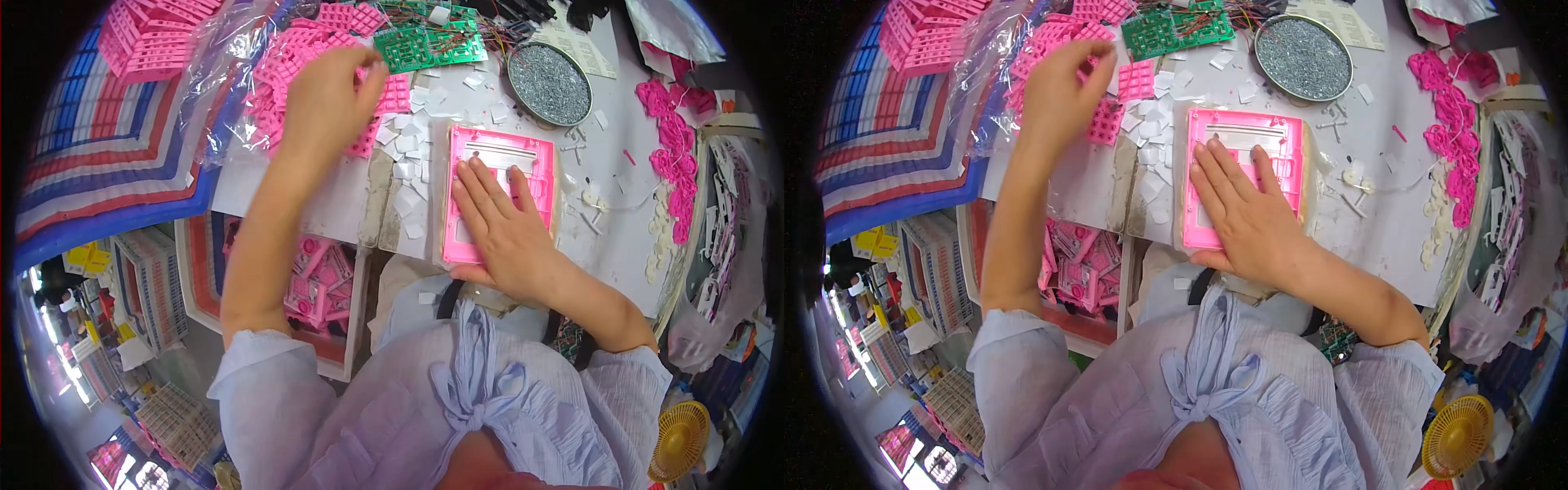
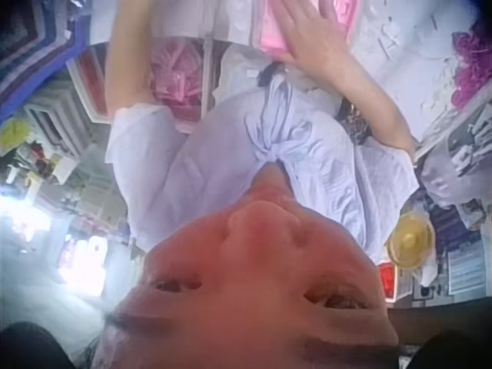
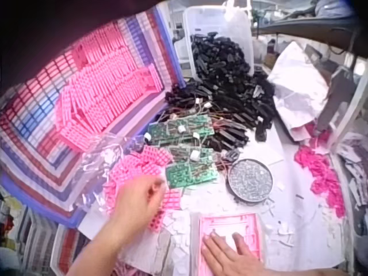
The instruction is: Assembling components into a pink toy housing, including a circuit board and buttons, using an electric screwdriver.
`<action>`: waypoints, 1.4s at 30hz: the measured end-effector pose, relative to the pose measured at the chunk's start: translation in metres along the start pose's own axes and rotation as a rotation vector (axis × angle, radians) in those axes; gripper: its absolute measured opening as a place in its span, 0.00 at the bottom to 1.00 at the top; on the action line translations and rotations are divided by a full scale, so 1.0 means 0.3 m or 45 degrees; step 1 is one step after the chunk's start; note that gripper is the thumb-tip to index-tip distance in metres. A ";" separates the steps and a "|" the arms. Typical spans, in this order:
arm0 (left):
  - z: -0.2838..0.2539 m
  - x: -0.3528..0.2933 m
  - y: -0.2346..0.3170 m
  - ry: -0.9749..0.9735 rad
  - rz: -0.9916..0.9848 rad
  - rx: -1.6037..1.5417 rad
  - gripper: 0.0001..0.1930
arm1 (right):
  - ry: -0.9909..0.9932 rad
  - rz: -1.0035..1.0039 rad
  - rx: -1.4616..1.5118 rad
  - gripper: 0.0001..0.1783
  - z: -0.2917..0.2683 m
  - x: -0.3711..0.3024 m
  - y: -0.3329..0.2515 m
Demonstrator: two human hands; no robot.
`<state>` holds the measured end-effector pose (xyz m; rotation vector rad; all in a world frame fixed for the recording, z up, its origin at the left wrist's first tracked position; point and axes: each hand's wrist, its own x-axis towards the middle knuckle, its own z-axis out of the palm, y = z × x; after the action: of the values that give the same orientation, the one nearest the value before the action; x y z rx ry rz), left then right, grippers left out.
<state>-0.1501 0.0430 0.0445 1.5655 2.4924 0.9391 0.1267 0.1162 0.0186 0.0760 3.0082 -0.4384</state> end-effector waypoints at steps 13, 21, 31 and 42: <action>0.308 0.401 -0.169 -0.097 -0.489 0.032 0.21 | 0.064 -0.019 0.029 0.59 0.008 -0.007 -0.001; 0.099 0.288 0.016 0.383 -0.085 0.117 0.08 | 0.359 -0.120 0.247 0.55 -0.019 -0.020 0.062; 0.077 -0.379 0.350 0.122 0.577 -0.211 0.14 | 0.191 0.397 2.155 0.21 -0.062 -0.028 0.117; 0.092 -0.512 0.283 -0.895 -0.585 -1.568 0.26 | 0.215 0.306 1.805 0.15 -0.198 -0.046 0.025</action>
<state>0.0021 -0.0465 0.0250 0.6567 1.1936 1.1651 0.1353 0.1398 0.0745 0.5509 2.0881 -2.3879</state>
